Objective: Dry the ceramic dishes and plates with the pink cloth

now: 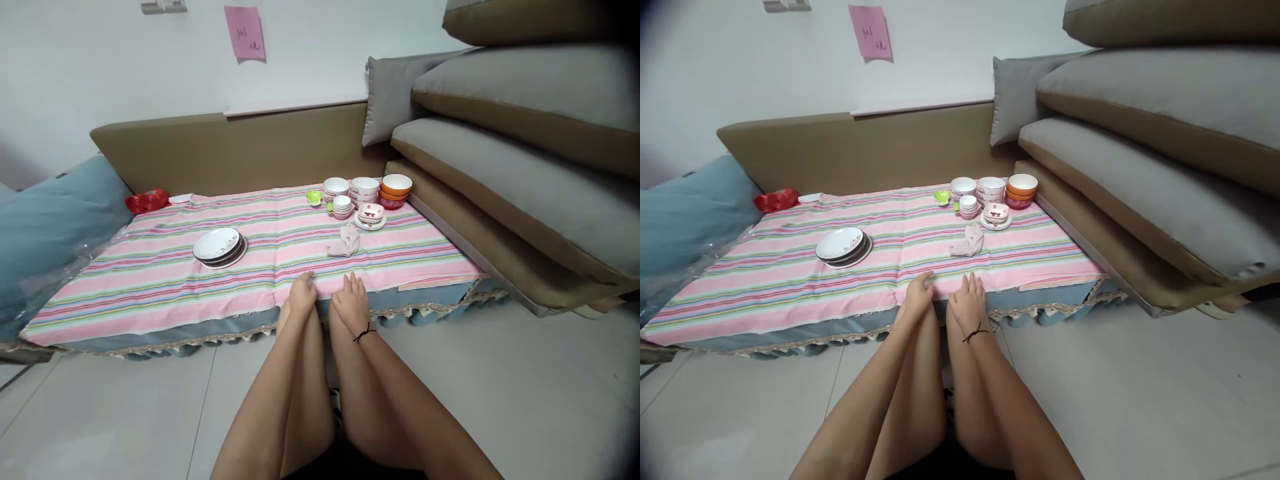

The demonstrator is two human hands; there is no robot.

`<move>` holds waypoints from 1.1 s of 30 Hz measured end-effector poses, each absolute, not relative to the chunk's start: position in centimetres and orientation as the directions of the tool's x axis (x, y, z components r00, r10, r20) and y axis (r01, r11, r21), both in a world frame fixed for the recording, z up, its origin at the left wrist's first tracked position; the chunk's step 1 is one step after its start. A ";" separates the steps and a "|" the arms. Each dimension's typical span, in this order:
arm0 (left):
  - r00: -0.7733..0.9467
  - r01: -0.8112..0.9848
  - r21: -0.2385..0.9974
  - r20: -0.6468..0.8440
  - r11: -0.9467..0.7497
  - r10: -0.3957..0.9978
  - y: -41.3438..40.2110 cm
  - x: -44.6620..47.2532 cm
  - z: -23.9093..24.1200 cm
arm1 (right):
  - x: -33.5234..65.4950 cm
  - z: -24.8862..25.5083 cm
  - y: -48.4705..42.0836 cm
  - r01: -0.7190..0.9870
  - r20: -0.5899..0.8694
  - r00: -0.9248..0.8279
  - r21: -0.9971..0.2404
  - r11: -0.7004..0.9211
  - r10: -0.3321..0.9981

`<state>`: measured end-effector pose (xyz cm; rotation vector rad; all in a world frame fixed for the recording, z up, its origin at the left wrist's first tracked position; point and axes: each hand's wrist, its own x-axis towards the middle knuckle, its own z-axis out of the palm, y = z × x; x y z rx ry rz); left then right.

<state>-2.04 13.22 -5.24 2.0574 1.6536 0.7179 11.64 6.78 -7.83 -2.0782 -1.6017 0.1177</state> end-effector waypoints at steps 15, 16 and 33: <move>0.017 0.758 0.652 -0.007 -0.009 1.000 18.1 2.3 -7.2 | 14.1 -8.3 15.7 0.921 0.249 0.190 -0.382 -0.084 0.950; 0.017 0.761 0.649 -0.011 -0.005 1.000 18.1 2.3 -7.3 | 14.3 -8.4 16.0 0.923 0.253 0.172 -0.378 -0.066 0.952; 0.035 0.716 0.697 -0.002 -0.023 0.999 17.5 2.3 -6.9 | 14.1 -7.0 16.0 0.866 0.388 -0.046 -0.444 0.231 0.920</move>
